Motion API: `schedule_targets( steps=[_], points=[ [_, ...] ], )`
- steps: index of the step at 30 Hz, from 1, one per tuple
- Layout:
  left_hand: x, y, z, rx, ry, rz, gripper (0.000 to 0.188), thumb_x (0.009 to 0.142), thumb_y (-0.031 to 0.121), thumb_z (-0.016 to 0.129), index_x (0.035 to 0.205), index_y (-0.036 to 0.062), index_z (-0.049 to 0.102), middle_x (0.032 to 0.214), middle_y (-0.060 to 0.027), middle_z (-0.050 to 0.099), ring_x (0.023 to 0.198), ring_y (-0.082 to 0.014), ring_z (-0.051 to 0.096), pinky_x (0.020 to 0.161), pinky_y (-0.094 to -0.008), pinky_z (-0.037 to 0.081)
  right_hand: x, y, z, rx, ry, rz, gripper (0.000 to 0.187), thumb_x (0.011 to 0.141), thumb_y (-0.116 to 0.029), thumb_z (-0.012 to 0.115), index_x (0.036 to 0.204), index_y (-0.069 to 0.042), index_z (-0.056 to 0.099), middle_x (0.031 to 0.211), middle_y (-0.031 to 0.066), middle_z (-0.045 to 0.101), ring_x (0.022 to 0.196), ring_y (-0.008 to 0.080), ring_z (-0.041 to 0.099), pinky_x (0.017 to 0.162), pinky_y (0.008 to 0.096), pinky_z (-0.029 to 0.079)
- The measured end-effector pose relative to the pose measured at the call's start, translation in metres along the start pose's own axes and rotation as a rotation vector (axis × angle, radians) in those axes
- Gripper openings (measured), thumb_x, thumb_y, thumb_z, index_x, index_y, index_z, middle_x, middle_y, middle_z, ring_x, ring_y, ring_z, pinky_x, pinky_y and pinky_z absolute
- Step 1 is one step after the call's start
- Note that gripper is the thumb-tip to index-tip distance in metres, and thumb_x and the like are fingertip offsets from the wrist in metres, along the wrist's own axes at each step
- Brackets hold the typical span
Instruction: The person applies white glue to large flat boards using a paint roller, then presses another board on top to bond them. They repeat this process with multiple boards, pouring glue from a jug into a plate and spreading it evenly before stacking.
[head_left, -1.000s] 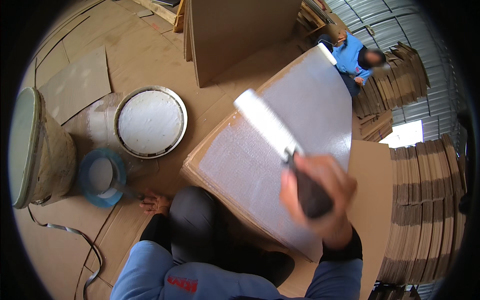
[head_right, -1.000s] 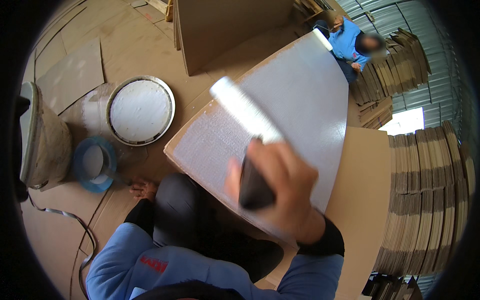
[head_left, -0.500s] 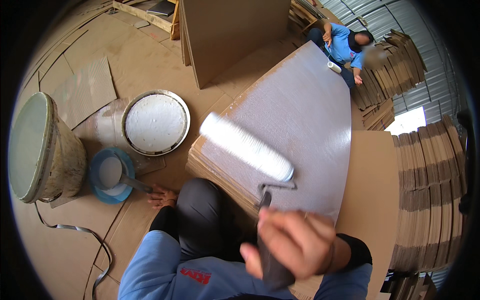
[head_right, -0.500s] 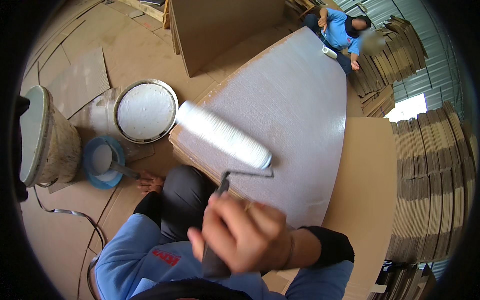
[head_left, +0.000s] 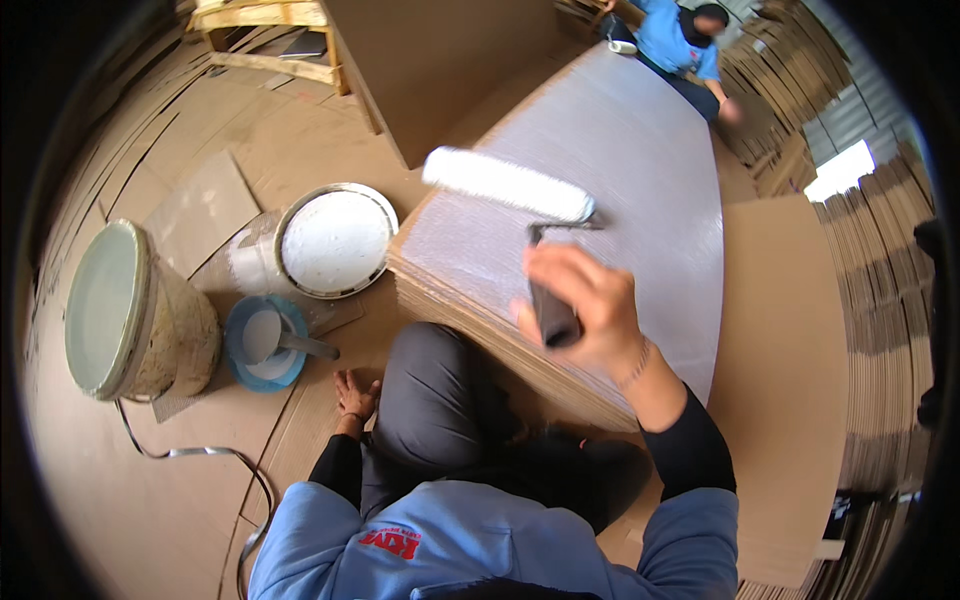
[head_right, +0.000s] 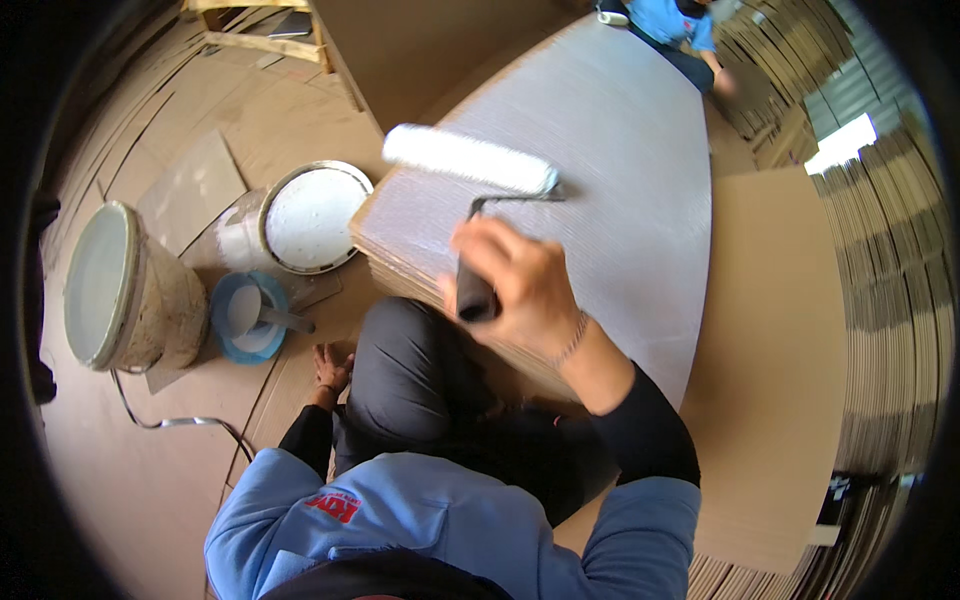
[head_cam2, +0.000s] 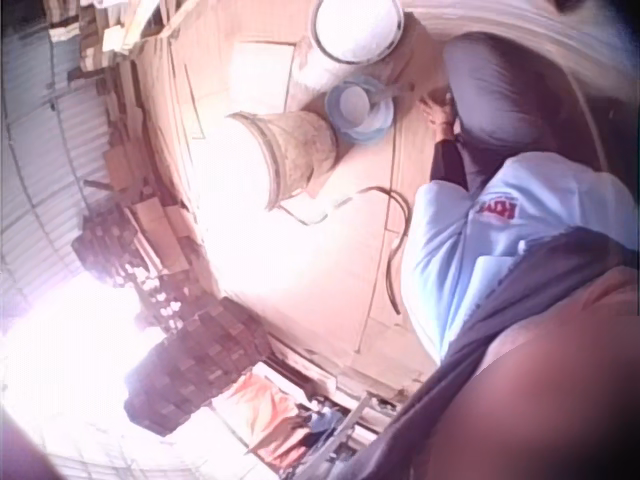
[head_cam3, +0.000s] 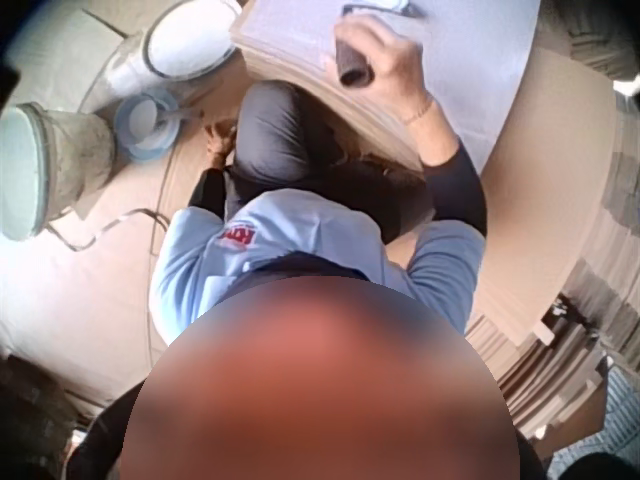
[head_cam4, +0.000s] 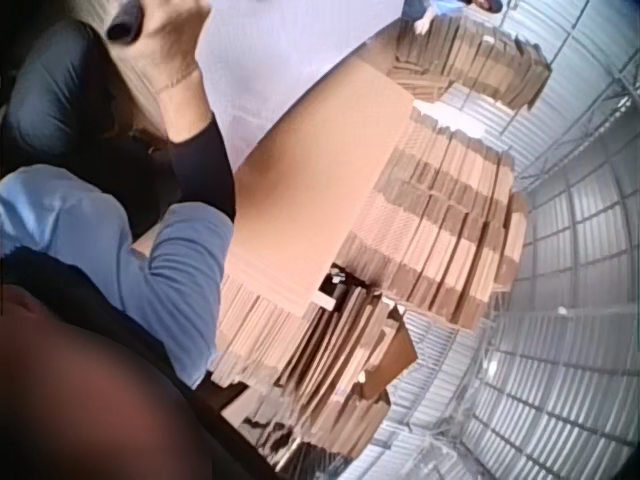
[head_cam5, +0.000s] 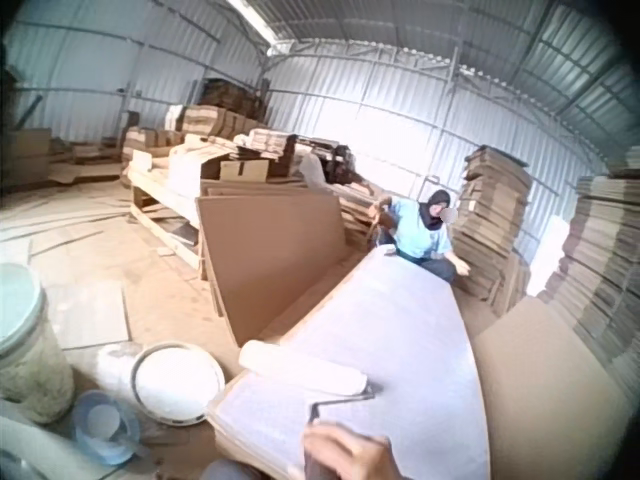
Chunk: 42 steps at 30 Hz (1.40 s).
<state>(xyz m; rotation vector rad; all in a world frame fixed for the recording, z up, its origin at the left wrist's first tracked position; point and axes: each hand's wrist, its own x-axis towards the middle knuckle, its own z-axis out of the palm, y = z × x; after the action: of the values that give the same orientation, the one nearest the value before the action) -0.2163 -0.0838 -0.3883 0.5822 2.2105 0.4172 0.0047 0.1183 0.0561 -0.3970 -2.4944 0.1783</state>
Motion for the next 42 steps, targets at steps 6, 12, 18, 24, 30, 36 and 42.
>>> schedule_targets(
  steps=[6, 12, 18, 24, 30, 36, 42],
  points=[
    [0.022, -0.028, 0.010, -0.003, 0.088, 0.155, 0.092, 0.080, 0.061, 0.059, 0.146, 0.0068, 0.023, 0.153, -0.0196, 0.012, 0.138, -0.0386, 0.020, 0.110, -0.0478, 0.026, -0.056, 0.010, -0.049, 0.496, 0.232, 0.338, 0.027, 0.076, -0.001, 0.067, 0.103, 0.002, 0.065, 0.107, 0.0141, 0.067, 0.100, 0.0206, 0.063, 0.088, 0.0315, 0.050],
    [0.043, -0.032, -0.004, -0.313, 0.048, 0.049, 0.084, 0.085, 0.049, 0.060, 0.142, -0.0035, 0.027, 0.145, -0.0253, 0.030, 0.133, -0.0388, 0.034, 0.107, -0.0412, 0.031, -0.089, 0.100, -0.043, 1.369, 0.865, 0.686, 0.006, 0.084, -0.005, 0.061, 0.088, -0.003, 0.058, 0.089, 0.0143, 0.064, 0.093, 0.0281, 0.061, 0.094, 0.0464, 0.045],
    [0.029, -0.034, -0.024, -0.348, 0.120, 0.063, 0.077, 0.087, 0.045, 0.056, 0.139, -0.0068, 0.033, 0.141, -0.0261, 0.038, 0.132, -0.0360, 0.037, 0.107, -0.0391, 0.030, -0.235, 0.152, -0.155, 1.323, 0.884, 0.662, 0.003, 0.080, -0.008, 0.054, 0.080, -0.005, 0.053, 0.072, 0.0139, 0.059, 0.080, 0.0317, 0.061, 0.089, 0.0531, 0.041],
    [0.011, -0.032, -0.028, -0.239, 0.148, -0.030, 0.076, 0.086, 0.047, 0.055, 0.137, -0.0069, 0.036, 0.140, -0.0267, 0.040, 0.131, -0.0377, 0.038, 0.107, -0.0401, 0.032, -0.385, 0.130, -0.285, 1.381, 1.118, 0.589, 0.014, 0.077, -0.012, 0.058, 0.071, -0.011, 0.045, 0.064, 0.0012, 0.041, 0.064, 0.0148, 0.042, 0.072, 0.0326, 0.036],
    [0.020, -0.046, -0.018, -0.126, 0.148, -0.033, 0.077, 0.086, 0.048, 0.054, 0.137, -0.0065, 0.036, 0.138, -0.0269, 0.042, 0.130, -0.0381, 0.039, 0.106, -0.0398, 0.033, -0.319, 0.114, -0.260, 1.365, 0.958, 0.455, 0.011, 0.075, -0.012, 0.056, 0.072, -0.008, 0.046, 0.064, 0.0025, 0.041, 0.063, 0.0176, 0.043, 0.069, 0.0353, 0.039],
    [0.008, -0.034, -0.036, -0.225, 0.095, -0.026, 0.079, 0.087, 0.051, 0.053, 0.141, -0.0025, 0.031, 0.142, -0.0243, 0.038, 0.131, -0.0376, 0.037, 0.105, -0.0447, 0.033, -0.118, 0.124, -0.084, 1.270, 1.086, 0.386, 0.008, 0.072, -0.012, 0.054, 0.071, -0.005, 0.049, 0.055, 0.0107, 0.051, 0.050, 0.0265, 0.054, 0.056, 0.0470, 0.051],
    [-0.015, -0.030, -0.069, -0.404, 0.068, 0.059, 0.079, 0.088, 0.046, 0.057, 0.140, -0.0054, 0.029, 0.139, -0.0240, 0.042, 0.129, -0.0334, 0.040, 0.104, -0.0435, 0.032, -0.027, 0.112, 0.008, 1.596, 1.092, 0.632, 0.011, 0.070, -0.008, 0.051, 0.065, -0.008, 0.041, 0.057, 0.0109, 0.046, 0.055, 0.0252, 0.049, 0.059, 0.0469, 0.048]
  ],
)
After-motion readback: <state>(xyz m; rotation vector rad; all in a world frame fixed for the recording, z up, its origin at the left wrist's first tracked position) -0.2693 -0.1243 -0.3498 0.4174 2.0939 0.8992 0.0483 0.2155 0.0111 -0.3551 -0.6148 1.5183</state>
